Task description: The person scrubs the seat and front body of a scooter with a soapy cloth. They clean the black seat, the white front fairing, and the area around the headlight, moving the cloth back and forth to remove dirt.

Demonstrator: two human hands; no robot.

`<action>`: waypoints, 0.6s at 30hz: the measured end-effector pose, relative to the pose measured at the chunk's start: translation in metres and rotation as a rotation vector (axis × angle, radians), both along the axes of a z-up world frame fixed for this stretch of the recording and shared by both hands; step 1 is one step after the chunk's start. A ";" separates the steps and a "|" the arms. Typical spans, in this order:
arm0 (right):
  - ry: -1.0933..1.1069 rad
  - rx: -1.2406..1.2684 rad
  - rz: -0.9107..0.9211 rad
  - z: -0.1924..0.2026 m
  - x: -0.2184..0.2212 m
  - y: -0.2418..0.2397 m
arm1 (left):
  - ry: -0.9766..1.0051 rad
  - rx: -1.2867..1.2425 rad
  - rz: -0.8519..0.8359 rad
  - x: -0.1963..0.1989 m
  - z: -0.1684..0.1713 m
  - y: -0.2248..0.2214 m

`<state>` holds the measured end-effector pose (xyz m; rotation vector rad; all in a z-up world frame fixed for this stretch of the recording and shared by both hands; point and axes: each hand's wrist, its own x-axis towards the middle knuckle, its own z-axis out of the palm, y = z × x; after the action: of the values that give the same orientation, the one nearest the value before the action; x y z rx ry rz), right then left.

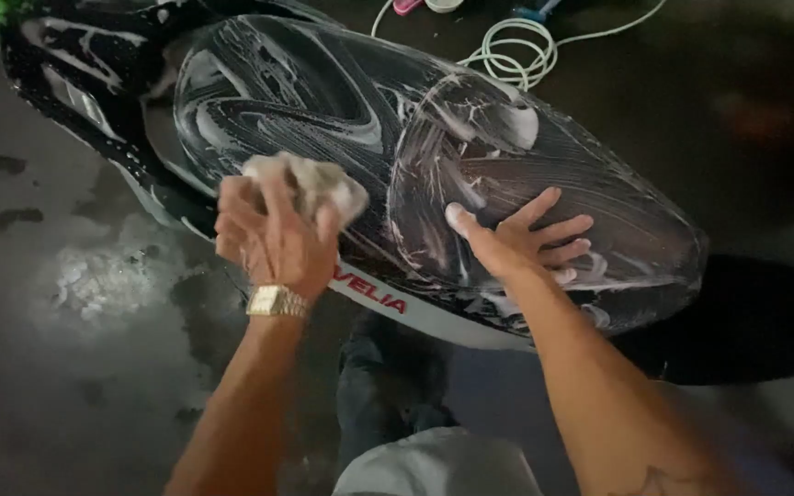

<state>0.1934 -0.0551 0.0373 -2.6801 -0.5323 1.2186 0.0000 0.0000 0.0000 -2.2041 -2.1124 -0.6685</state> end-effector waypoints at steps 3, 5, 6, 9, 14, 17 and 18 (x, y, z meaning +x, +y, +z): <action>0.048 0.034 -0.004 0.012 -0.001 -0.001 | 0.232 0.228 0.077 0.026 -0.035 -0.017; 0.047 0.041 0.013 0.008 0.001 -0.003 | 0.170 0.237 -0.118 0.030 -0.027 -0.049; 0.040 0.040 0.022 0.006 0.003 -0.003 | 0.103 0.236 -0.322 0.033 -0.024 -0.064; 0.061 0.054 0.040 0.004 0.003 -0.005 | 0.553 0.374 -0.235 -0.025 -0.039 -0.013; -0.044 0.025 -0.019 0.005 -0.006 -0.003 | 0.163 0.042 0.166 -0.031 -0.025 0.024; -0.040 0.031 -0.024 0.013 -0.007 0.000 | 0.365 0.281 0.032 -0.023 -0.014 0.013; -0.034 0.042 -0.021 0.012 -0.006 -0.002 | 0.355 0.252 -0.089 -0.023 -0.006 0.010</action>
<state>0.1875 -0.0567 0.0494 -2.6688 -0.5262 1.1459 -0.0230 0.0097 -0.0059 -2.1018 -1.6721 -0.4720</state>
